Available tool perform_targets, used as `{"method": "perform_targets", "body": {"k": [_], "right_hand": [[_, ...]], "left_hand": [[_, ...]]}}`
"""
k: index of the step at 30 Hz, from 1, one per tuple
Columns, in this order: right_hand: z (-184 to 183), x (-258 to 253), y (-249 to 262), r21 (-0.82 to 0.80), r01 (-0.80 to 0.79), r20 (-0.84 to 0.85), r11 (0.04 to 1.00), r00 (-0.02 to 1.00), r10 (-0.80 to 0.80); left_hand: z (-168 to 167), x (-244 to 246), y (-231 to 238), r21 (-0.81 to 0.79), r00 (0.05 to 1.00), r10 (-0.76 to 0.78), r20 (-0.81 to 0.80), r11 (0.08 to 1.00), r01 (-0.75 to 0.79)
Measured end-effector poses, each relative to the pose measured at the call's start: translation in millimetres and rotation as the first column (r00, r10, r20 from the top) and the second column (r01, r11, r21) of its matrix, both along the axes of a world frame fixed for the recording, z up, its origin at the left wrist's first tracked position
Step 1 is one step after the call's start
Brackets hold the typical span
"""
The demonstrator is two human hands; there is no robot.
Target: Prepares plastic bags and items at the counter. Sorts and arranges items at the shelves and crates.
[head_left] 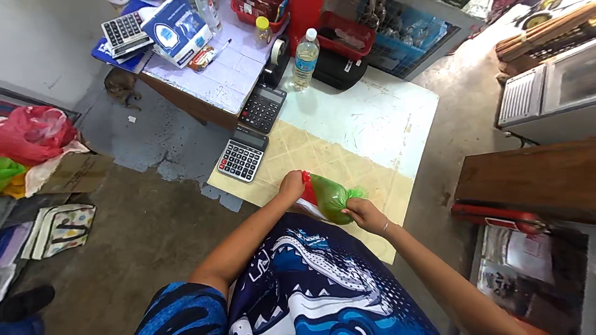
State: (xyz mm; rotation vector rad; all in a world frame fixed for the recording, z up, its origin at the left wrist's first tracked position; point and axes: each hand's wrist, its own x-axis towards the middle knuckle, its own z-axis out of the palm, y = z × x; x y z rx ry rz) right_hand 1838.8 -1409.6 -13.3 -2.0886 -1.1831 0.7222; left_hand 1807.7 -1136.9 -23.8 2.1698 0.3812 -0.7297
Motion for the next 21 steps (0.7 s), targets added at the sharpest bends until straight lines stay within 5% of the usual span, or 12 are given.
{"method": "perform_targets", "body": {"k": [5, 10, 17, 21], "right_hand": [[4, -24, -9, -0.02, -0.01, -0.025, 1.0, 1.0, 0.01], [7, -33, -6, -0.025, -0.023, 0.04, 0.999, 0.999, 0.024], [20, -29, 3, -0.339, 0.422, -0.143, 0.841, 0.86, -0.49], [9, -22, 10, -0.461, 0.47, -0.184, 0.753, 0.779, -0.599]], "left_hand": [[5, 4, -13, 0.121, 0.952, -0.298, -0.07, 0.945, 0.305], [15, 20, -35, 0.218, 0.893, -0.423, -0.154, 0.867, 0.448], [25, 12, -43, 0.246, 0.821, -0.571, -0.025, 0.792, 0.559], [27, 2, -37, 0.204, 0.759, -0.642, 0.112, 0.762, 0.614]]}}
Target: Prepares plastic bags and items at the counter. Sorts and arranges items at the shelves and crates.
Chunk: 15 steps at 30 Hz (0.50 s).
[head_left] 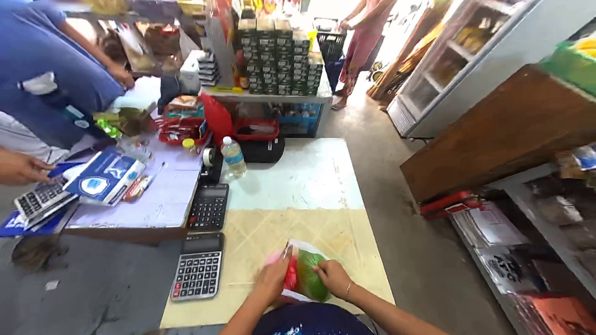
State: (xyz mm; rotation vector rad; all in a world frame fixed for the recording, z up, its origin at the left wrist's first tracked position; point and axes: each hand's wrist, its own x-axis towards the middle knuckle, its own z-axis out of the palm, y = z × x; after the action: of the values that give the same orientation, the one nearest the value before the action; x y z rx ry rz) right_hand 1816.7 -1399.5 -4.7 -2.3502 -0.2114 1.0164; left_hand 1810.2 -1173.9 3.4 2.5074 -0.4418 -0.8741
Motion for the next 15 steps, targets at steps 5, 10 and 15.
{"method": "perform_targets", "body": {"k": [5, 10, 15], "right_hand": [[-31, 0, 8, -0.036, 0.023, -0.023, 0.999, 0.999, -0.024], [-38, 4, 13, -0.129, -0.021, -0.118, 0.991, 0.993, 0.005], [-46, 4, 7, -0.112, 0.093, -0.146, 0.989, 0.983, -0.109]], "left_hand": [[-13, -16, -5, -0.103, 0.997, -0.025, 0.074, 0.994, 0.033], [-17, -24, -7, -0.138, 0.994, -0.021, 0.112, 0.99, 0.036], [-21, -30, -5, -0.142, 0.988, -0.038, 0.148, 0.988, 0.06]]}}
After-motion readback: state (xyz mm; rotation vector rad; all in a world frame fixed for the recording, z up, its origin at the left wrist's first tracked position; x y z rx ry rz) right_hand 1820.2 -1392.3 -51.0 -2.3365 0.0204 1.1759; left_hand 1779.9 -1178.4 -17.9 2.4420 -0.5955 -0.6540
